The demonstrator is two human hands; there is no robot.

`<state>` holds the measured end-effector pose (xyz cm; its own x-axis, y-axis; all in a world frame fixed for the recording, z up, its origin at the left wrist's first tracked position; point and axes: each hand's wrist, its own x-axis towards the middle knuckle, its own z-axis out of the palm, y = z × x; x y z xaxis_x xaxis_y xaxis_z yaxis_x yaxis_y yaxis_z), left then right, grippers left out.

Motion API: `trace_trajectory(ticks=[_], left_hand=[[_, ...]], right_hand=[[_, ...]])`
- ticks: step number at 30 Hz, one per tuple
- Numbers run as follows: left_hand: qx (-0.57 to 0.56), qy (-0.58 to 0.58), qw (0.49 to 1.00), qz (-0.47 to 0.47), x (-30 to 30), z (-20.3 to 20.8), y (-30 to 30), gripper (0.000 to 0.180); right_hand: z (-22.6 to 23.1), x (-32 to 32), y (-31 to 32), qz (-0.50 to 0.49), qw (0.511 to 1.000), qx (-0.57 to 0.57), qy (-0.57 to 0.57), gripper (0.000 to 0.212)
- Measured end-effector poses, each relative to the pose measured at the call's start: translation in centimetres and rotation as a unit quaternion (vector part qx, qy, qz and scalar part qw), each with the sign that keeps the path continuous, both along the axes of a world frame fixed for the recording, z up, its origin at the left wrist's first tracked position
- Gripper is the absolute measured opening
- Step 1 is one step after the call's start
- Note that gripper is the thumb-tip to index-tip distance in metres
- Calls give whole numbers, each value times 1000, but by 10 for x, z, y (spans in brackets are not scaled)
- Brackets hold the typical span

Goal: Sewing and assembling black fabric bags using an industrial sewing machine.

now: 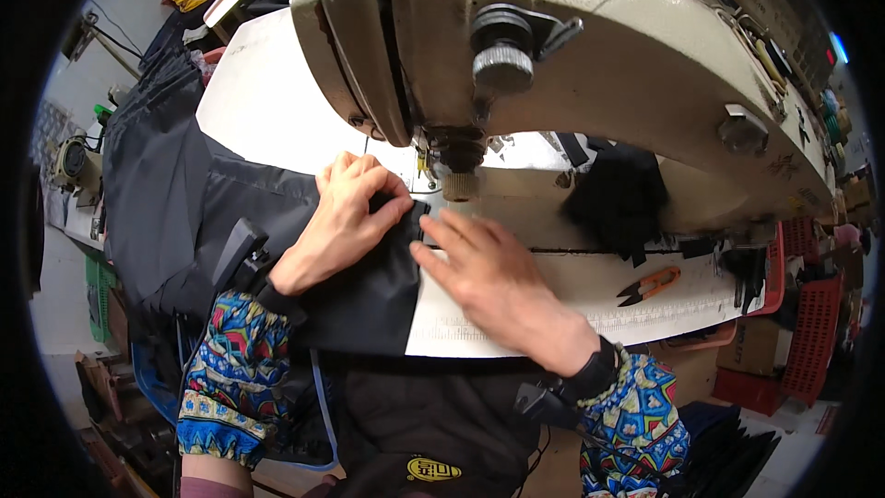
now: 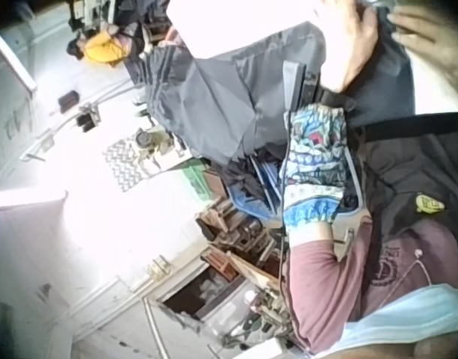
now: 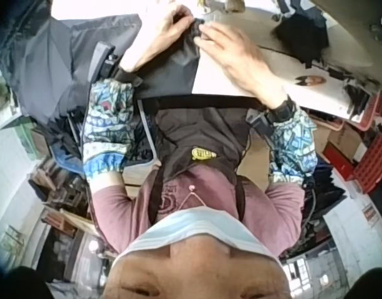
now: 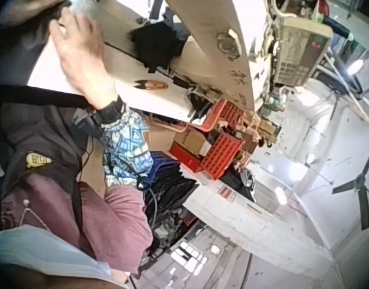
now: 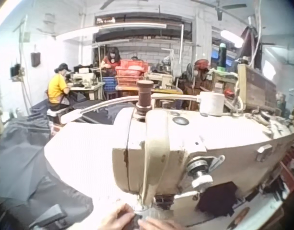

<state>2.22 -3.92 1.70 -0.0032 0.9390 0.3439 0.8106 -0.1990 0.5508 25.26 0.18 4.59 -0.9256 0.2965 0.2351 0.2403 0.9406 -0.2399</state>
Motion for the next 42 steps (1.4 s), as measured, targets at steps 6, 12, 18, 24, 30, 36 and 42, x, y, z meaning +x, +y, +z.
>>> trace_trajectory(ticks=[6,12,18,24,30,36,42], left_hand=[[5,-19,998,61,-11,2,28,8],[24,-3,998,65,-15,-9,49,9],[131,89,987,-8,-7,9,13,23],[59,139,982,-110,-14,14,-27,41],[65,126,980,-137,1,5,-16,39],[82,154,977,-126,-15,10,-22,37],[34,138,982,-122,23,-1,-66,47]], right_hand=[[-6,-15,28,-29,999,9,25,57],[-8,-18,37,-68,997,22,4,61],[5,62,15,-228,948,82,207,44],[-13,169,47,-544,736,359,184,45],[-44,218,18,-540,812,214,55,47],[4,175,-10,-491,830,91,249,38],[-27,47,-117,-146,939,-281,134,21]])
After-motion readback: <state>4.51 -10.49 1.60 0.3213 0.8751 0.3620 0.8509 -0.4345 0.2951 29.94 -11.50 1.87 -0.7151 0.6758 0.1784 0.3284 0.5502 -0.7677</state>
